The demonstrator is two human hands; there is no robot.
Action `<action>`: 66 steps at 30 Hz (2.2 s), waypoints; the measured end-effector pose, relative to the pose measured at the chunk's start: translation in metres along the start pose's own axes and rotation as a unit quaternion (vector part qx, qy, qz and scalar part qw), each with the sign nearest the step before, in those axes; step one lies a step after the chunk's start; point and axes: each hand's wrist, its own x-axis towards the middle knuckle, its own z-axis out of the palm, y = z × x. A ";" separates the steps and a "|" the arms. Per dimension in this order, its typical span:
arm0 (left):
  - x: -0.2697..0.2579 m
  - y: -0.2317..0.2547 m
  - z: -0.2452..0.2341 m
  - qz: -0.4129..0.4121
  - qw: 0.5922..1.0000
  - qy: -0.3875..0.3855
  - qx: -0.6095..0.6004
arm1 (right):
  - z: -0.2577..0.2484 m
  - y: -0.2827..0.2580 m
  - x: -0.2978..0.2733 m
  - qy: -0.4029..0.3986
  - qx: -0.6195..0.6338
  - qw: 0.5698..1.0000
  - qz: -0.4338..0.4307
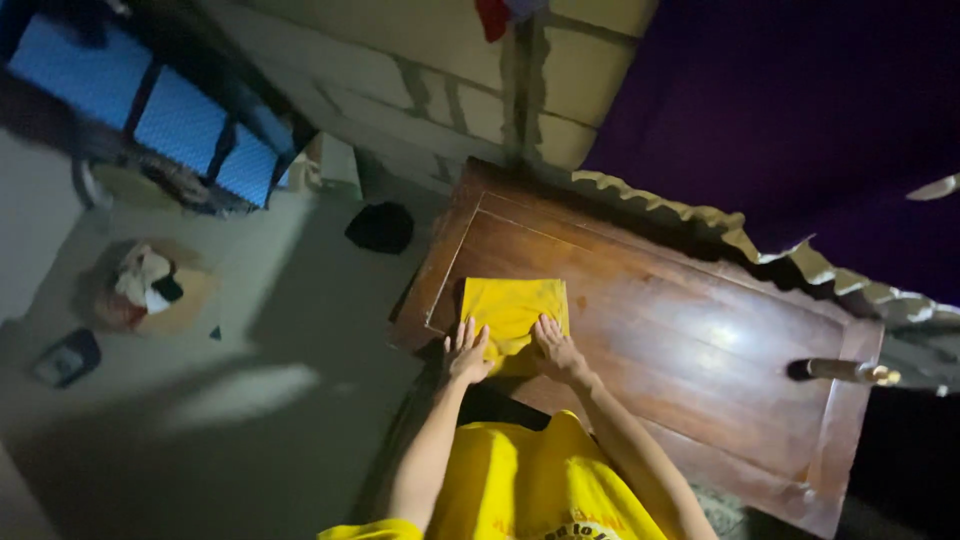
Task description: Spray and wipe a wooden trunk with a yellow cloth.
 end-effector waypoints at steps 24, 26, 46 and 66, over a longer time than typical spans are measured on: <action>-0.005 -0.020 -0.047 0.274 0.956 0.001 0.100 | -0.001 -0.128 -0.042 -0.030 0.008 0.929 0.368; -0.005 -0.052 -0.052 0.263 0.960 0.016 0.096 | 0.001 -0.136 -0.014 -0.045 0.022 0.932 0.359; 0.019 -0.021 -0.046 0.209 0.964 -0.083 0.141 | 0.004 -0.103 -0.023 -0.101 -0.101 0.908 0.394; 0.043 0.010 -0.047 0.326 0.914 -0.056 0.235 | -0.045 -0.122 -0.035 -0.086 -0.068 0.876 0.469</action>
